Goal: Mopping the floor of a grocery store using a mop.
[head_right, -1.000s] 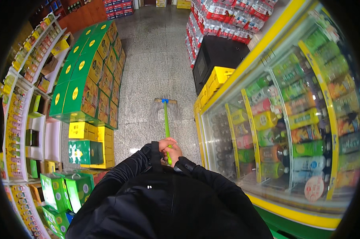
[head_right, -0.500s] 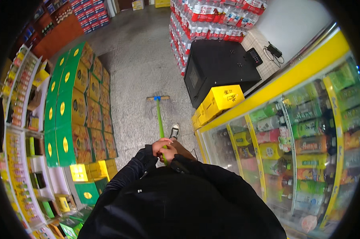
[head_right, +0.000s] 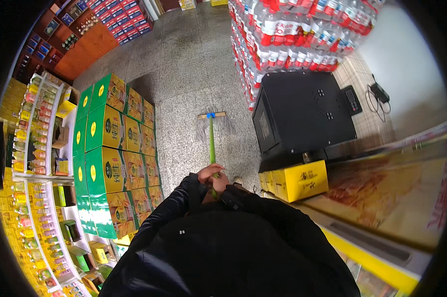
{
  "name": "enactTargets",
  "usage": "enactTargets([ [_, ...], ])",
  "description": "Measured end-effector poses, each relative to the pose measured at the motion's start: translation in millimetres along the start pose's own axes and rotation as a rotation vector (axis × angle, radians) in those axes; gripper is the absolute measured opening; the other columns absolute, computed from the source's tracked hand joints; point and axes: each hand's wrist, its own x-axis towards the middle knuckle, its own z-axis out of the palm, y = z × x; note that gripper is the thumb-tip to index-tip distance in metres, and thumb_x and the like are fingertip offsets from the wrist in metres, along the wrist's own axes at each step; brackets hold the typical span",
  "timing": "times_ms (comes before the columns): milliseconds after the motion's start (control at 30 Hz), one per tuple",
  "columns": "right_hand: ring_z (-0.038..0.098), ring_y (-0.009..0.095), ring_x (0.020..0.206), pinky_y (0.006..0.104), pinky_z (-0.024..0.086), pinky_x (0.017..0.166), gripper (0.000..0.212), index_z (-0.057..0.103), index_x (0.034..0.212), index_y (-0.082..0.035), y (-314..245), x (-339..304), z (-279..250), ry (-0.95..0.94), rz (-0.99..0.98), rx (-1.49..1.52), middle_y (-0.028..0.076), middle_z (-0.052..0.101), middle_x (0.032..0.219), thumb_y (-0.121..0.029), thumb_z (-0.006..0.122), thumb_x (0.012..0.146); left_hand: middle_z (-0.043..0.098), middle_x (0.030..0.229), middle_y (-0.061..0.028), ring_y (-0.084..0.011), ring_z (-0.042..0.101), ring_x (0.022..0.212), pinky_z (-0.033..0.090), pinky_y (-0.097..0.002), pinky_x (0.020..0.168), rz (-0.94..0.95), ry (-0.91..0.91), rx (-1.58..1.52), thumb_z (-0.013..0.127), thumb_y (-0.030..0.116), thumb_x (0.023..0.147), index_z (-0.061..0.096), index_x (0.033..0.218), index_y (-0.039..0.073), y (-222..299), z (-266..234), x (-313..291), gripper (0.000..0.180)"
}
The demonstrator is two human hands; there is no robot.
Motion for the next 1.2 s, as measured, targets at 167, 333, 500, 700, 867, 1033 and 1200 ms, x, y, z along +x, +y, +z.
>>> enactTargets([
  [167,0.056,0.018,0.067,0.0295,0.046,0.05,0.024,0.044,0.101,-0.004,-62.7,44.2,4.7,-0.09,0.151,0.013,0.008,0.053,0.083,-0.005,0.049,0.078,0.051,0.09,-0.0054,-0.0132,0.048,0.085,0.04,-0.0257,0.075,0.208,0.031,0.218,0.047,0.018,0.082,0.051,0.101,0.007,39.6,-35.2,40.5,0.022],
  [333,0.047,0.012,0.051,0.0222,0.035,0.038,0.019,0.044,0.094,-0.007,-135.7,108.7,37.4,0.095,0.15,0.027,0.003,0.048,0.073,-0.008,0.05,0.077,0.051,0.099,-0.0071,-0.0151,0.046,0.093,0.035,-0.025,0.082,0.178,0.007,0.33,0.049,0.018,0.079,0.051,0.102,0.005,127.0,-74.1,87.8,0.027],
  [500,0.042,0.009,0.046,0.0199,0.032,0.036,0.014,0.042,0.089,-0.011,-210.6,204.7,55.0,0.083,0.225,0.057,0.002,0.043,0.066,-0.008,0.049,0.077,0.053,0.096,-0.0082,-0.0181,0.049,0.091,0.04,-0.029,0.078,0.009,-0.013,0.219,0.05,0.023,0.077,0.05,0.103,0.004,206.5,-140.6,166.7,0.032],
  [700,0.039,0.008,0.045,0.018,0.031,0.037,0.017,0.04,0.092,-0.013,-279.0,280.7,101.9,0.039,0.371,-0.141,0.002,0.043,0.068,-0.009,0.048,0.077,0.053,0.095,-0.0093,-0.0194,0.05,0.089,0.043,-0.0319,0.071,-0.022,-0.158,0.353,0.05,0.026,0.077,0.049,0.106,0.006,289.1,-213.7,209.9,0.035],
  [867,0.038,0.007,0.044,0.018,0.028,0.036,0.017,0.041,0.092,-0.013,-313.6,336.6,130.3,0.053,0.306,-0.226,0.001,0.044,0.067,-0.008,0.048,0.077,0.053,0.096,-0.0075,-0.016,0.049,0.088,0.041,-0.0283,0.074,-0.132,-0.082,0.129,0.049,0.025,0.079,0.05,0.106,0.006,359.3,-236.0,203.3,0.033],
  [1033,0.039,0.008,0.045,0.0178,0.028,0.037,0.02,0.04,0.093,-0.013,-345.1,404.3,149.9,-0.046,0.366,-0.228,0.002,0.044,0.067,-0.007,0.048,0.076,0.053,0.092,-0.004,-0.0138,0.049,0.084,0.04,-0.026,0.074,0.103,-0.152,0.095,0.047,0.021,0.081,0.049,0.105,0.005,377.1,-302.0,251.0,0.029],
  [1200,0.039,0.008,0.046,0.0184,0.029,0.038,0.024,0.037,0.095,-0.012,-371.4,504.1,145.3,-0.129,0.345,-0.327,0.003,0.042,0.064,-0.005,0.047,0.075,0.052,0.09,-0.0031,-0.0127,0.049,0.081,0.041,-0.0268,0.073,0.061,-0.12,-0.02,0.049,0.021,0.081,0.049,0.106,0.005,451.7,-346.7,264.9,0.03],
])
